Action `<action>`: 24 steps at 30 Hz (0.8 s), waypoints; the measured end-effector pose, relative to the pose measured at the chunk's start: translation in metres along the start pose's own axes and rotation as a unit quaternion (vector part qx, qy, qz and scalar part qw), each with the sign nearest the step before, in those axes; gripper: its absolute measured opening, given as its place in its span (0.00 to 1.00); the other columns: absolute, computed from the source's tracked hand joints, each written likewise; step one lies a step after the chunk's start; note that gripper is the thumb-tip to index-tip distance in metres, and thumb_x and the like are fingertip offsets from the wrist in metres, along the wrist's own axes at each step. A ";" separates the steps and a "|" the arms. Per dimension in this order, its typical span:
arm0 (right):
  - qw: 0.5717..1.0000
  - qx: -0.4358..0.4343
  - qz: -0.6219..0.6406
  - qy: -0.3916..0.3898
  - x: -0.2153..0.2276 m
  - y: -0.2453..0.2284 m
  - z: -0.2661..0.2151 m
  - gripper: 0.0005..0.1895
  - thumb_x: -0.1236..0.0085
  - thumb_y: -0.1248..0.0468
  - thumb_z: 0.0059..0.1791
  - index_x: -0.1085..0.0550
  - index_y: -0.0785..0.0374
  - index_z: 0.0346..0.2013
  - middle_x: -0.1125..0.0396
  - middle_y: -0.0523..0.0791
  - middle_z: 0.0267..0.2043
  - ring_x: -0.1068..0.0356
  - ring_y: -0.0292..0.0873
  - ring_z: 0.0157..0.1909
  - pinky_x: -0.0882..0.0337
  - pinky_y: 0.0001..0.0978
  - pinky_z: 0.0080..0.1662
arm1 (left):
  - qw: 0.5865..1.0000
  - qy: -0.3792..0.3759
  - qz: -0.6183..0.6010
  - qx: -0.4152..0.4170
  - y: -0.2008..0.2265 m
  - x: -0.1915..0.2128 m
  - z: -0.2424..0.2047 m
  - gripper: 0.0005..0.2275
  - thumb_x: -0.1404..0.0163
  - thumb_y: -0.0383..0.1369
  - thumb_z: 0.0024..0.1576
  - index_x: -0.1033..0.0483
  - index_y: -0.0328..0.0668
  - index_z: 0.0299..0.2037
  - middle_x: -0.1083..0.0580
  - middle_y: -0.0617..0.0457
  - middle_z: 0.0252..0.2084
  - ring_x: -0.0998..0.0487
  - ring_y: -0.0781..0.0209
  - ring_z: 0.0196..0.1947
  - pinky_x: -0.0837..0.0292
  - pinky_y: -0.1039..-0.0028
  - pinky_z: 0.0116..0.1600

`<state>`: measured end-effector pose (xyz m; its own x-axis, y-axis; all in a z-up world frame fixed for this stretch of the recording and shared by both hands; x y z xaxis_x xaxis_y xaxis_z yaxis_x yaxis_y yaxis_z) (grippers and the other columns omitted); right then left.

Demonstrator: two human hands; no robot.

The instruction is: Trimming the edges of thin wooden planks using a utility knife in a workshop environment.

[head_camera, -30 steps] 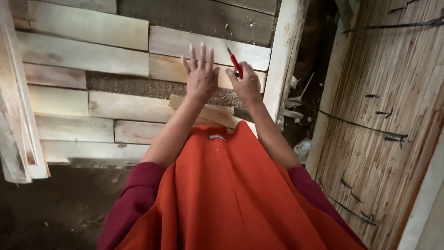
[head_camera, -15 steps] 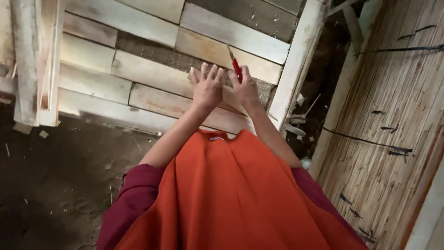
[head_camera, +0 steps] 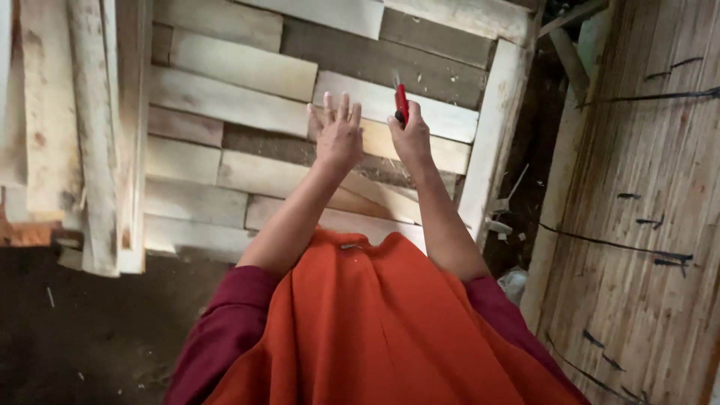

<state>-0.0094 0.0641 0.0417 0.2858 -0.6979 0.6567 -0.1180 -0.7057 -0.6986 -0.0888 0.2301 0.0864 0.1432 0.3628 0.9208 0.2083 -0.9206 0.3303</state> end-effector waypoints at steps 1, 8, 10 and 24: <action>1.000 -0.002 0.001 0.001 -0.003 -0.005 0.005 0.24 0.45 0.48 0.51 0.37 0.49 0.59 0.27 0.58 0.46 0.25 0.61 0.48 0.26 0.52 0.49 | 1.000 -0.001 0.001 -0.002 -0.003 0.007 0.009 0.24 0.55 0.37 0.60 0.41 0.48 0.68 0.49 0.46 0.73 0.59 0.35 0.73 0.74 0.32 0.68; 0.997 0.034 0.060 0.023 -0.005 -0.054 0.044 0.28 0.49 0.63 0.52 0.39 0.59 0.67 0.26 0.59 0.39 0.23 0.47 0.23 0.20 0.27 0.24 | 0.999 -0.014 -0.039 0.015 -0.029 0.024 0.096 0.26 0.61 0.41 0.65 0.50 0.47 0.72 0.61 0.47 0.76 0.68 0.33 0.73 0.73 0.33 0.69; 0.995 0.068 0.063 0.028 -0.007 -0.066 0.054 0.27 0.50 0.65 0.53 0.38 0.62 0.67 0.27 0.62 0.40 0.24 0.48 0.23 0.22 0.27 0.21 | 0.998 -0.009 -0.067 0.020 -0.039 0.022 0.125 0.26 0.62 0.42 0.65 0.50 0.45 0.72 0.60 0.45 0.76 0.69 0.33 0.73 0.73 0.33 0.69; 0.973 0.182 -0.021 0.137 -0.042 -0.039 0.099 0.26 0.50 0.67 0.54 0.38 0.66 0.67 0.34 0.56 0.64 0.31 0.59 0.62 0.32 0.44 0.61 | 0.995 0.087 0.001 0.053 -0.063 -0.012 0.248 0.25 0.66 0.43 0.68 0.53 0.49 0.74 0.61 0.57 0.75 0.71 0.41 0.72 0.73 0.33 0.68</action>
<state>0.0776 0.1335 0.0135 0.0124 -0.7112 0.7029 0.2477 -0.6788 -0.6912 0.1362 0.3195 0.0032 -0.0249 0.3226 0.9462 0.3096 -0.8975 0.3141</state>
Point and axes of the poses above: each hand's wrist, its own z-axis towards the middle knuckle, its own x-axis out of the back of the hand, y = z × x, the point moved 2 cm from there along z, towards the middle knuckle
